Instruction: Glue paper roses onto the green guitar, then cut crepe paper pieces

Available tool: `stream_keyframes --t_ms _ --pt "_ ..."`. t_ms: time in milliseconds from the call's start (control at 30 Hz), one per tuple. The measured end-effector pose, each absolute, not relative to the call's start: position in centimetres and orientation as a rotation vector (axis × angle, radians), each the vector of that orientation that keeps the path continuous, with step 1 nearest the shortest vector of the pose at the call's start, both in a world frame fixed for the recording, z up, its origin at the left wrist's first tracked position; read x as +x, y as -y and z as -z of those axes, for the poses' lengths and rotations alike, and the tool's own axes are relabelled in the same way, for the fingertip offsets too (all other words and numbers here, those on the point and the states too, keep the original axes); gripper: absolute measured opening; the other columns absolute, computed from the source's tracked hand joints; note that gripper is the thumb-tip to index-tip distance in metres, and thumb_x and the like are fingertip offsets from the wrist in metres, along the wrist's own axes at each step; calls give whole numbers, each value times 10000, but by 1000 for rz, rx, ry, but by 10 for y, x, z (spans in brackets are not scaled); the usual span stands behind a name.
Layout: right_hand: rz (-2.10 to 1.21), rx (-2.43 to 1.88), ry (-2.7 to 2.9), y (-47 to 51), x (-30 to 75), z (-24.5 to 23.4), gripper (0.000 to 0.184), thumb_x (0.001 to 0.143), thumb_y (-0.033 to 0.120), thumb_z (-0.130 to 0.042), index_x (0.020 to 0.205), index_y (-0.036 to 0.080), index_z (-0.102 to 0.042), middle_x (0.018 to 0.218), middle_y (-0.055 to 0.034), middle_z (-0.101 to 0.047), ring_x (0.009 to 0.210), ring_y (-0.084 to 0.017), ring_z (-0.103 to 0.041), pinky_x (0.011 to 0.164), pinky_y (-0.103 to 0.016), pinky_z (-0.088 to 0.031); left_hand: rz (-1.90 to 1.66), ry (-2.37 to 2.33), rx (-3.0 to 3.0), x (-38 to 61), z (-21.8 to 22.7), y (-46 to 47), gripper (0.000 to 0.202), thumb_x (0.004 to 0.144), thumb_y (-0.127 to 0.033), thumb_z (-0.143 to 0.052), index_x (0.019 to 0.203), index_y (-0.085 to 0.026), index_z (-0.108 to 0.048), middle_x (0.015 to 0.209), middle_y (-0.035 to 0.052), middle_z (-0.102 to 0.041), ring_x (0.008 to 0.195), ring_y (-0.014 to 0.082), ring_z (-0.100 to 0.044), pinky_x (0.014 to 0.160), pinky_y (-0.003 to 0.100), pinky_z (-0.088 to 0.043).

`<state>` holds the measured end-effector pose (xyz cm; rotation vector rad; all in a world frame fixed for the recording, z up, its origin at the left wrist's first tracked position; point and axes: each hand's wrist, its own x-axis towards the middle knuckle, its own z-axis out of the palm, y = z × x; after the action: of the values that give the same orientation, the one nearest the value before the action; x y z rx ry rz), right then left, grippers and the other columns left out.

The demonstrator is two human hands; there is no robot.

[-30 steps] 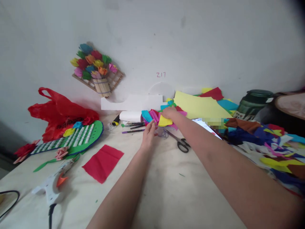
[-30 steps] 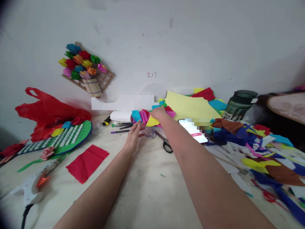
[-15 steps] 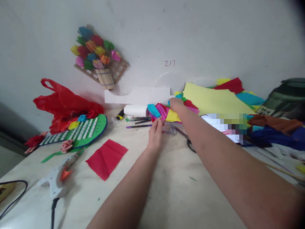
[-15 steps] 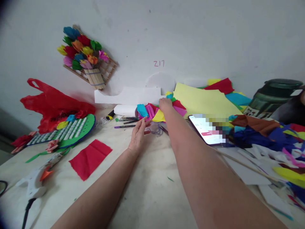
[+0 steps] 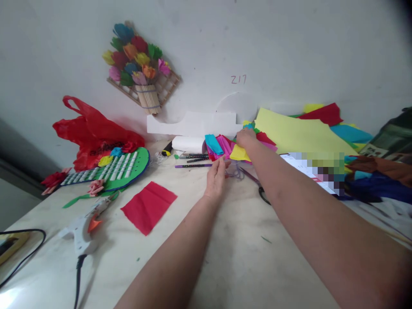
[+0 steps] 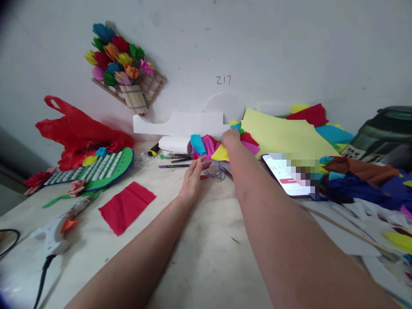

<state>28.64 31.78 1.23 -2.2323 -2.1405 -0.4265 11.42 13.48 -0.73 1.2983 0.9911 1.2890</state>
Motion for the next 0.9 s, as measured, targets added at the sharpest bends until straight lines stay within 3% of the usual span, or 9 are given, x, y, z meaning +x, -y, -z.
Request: stream_keyframes --t_ms 233,400,633,900 --pt "474 -2221 2207 -316 286 -17 305 827 189 -468 1041 47 -633 1178 -213 -547 1127 -309 -404 935 -399 -286 -1260 -1003 1324 115 7 -134 456 884 -432 -355 1204 -146 -508 1125 128 -619 1081 224 -542 718 292 -478" --pt "499 -2212 2147 -313 285 -18 301 836 141 -414 1018 48 -635 1061 -201 -612 1042 -282 -490 861 -381 -345 -1257 -992 1352 115 8 -133 463 883 -438 -350 1203 -143 -510 1117 128 -624 1087 227 -539 708 285 -474" --pt "587 -2095 2027 -304 289 -20 321 816 101 -392 1071 65 -582 1077 -178 -599 1053 -264 -497 851 -359 -361 -1254 -1016 1370 115 9 -135 481 882 -449 -347 1209 -136 -508 1116 132 -624 1086 230 -540 726 296 -481" --pt "491 -2104 1973 -295 286 -25 346 847 216 -365 1052 82 -611 1034 -178 -621 1015 -280 -525 855 -381 -369 -1243 -1012 1567 116 21 -143 488 876 -485 -348 1206 -175 -531 1124 100 -628 1074 215 -554 906 354 -425"
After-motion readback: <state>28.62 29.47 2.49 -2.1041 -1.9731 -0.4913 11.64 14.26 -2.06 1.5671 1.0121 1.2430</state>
